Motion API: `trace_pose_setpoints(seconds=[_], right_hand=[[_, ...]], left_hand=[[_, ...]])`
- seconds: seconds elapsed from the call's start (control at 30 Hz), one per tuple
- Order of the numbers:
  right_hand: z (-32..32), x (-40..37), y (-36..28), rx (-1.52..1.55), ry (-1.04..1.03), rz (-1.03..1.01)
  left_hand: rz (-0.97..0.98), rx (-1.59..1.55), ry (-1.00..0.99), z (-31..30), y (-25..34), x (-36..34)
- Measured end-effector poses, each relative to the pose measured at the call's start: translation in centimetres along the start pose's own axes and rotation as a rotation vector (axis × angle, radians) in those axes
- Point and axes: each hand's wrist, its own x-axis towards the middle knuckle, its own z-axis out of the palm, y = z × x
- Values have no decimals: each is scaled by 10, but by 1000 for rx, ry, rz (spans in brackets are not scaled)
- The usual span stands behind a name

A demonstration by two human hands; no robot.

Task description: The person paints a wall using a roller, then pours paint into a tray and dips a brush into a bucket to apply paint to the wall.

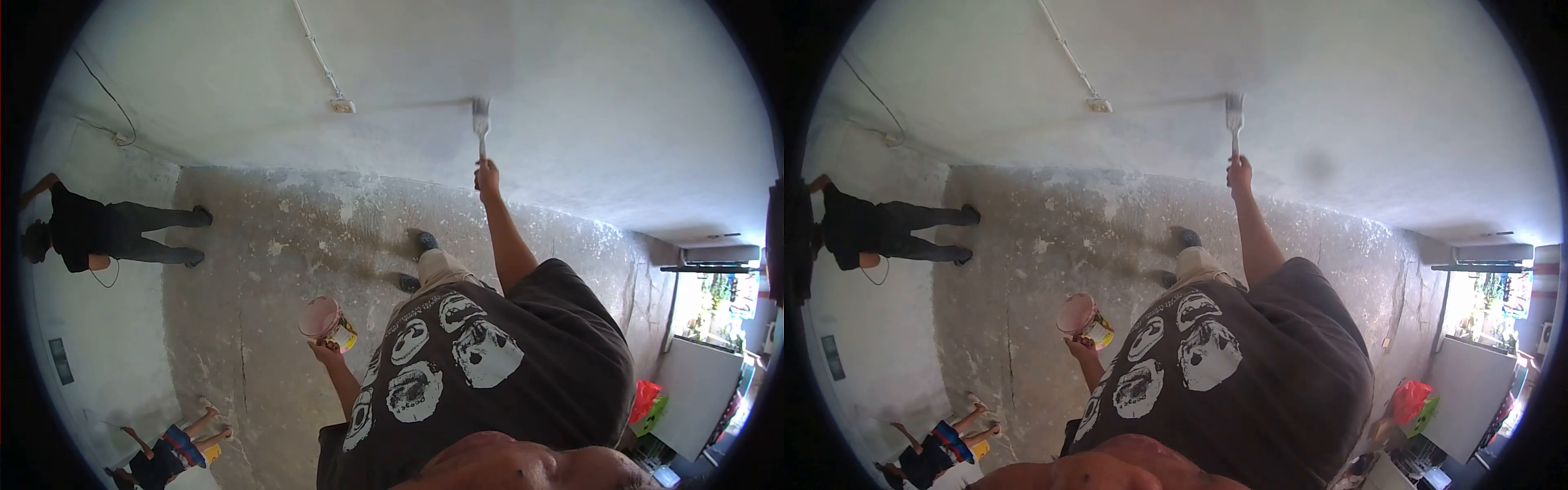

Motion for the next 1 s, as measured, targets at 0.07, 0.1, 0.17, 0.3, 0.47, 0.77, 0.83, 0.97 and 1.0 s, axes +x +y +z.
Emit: trace_pose_setpoints(seconds=[0.07, 0.1, 0.17, 0.3, 0.47, 0.77, 0.83, 0.97, 1.0], right_hand=[[-18, 19, 51, -101, 17, 132], [-22, 22, 61, -98, 15, 128], [-30, 21, 72, -132, 114, 320], [-30, 12, 22, -58, 85, 63], [-13, -47, -127, 218, -3, -119], [-16, -49, -108, 288, -133, -108], [-17, -24, -67, 195, -43, -88], [-22, 14, 3, 171, -34, 21], [-23, 19, 17, 129, -17, 104]], left_hand=[[16, -12, -14, 1, 1, -1], [31, -11, 11, 5, 2, -7], [41, -9, 36, 6, 3, -11], [22, -9, -12, -1, -5, -6], [14, 16, -28, 13, 2, -13], [-1, 56, -26, 28, 3, -6], [18, 81, -16, 32, 3, -14], [47, 105, -65, 34, 6, -20], [46, 99, -88, 34, 8, -22]])
